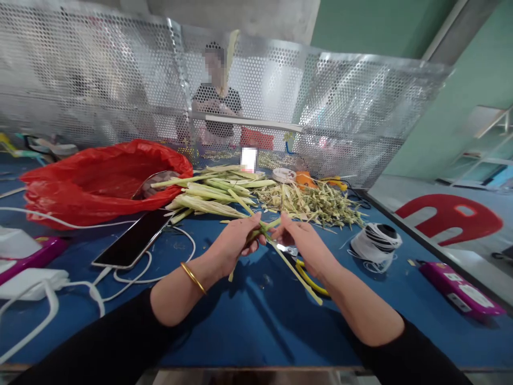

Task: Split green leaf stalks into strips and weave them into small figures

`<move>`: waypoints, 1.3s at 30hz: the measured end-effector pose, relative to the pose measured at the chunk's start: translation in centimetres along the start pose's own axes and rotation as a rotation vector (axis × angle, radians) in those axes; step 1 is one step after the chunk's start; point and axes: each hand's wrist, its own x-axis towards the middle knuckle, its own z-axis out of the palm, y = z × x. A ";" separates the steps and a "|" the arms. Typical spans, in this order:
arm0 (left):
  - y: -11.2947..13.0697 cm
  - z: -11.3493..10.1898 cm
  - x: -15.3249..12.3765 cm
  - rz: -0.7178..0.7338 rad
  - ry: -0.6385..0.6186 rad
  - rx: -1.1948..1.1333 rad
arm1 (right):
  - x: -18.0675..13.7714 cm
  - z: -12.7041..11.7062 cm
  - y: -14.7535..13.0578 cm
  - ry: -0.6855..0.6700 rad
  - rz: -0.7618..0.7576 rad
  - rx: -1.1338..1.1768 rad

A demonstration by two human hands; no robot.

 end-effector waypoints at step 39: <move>-1.2 -0.2 1.0 0.086 0.253 0.093 | -0.7 0.4 0.8 -0.166 -0.470 -0.629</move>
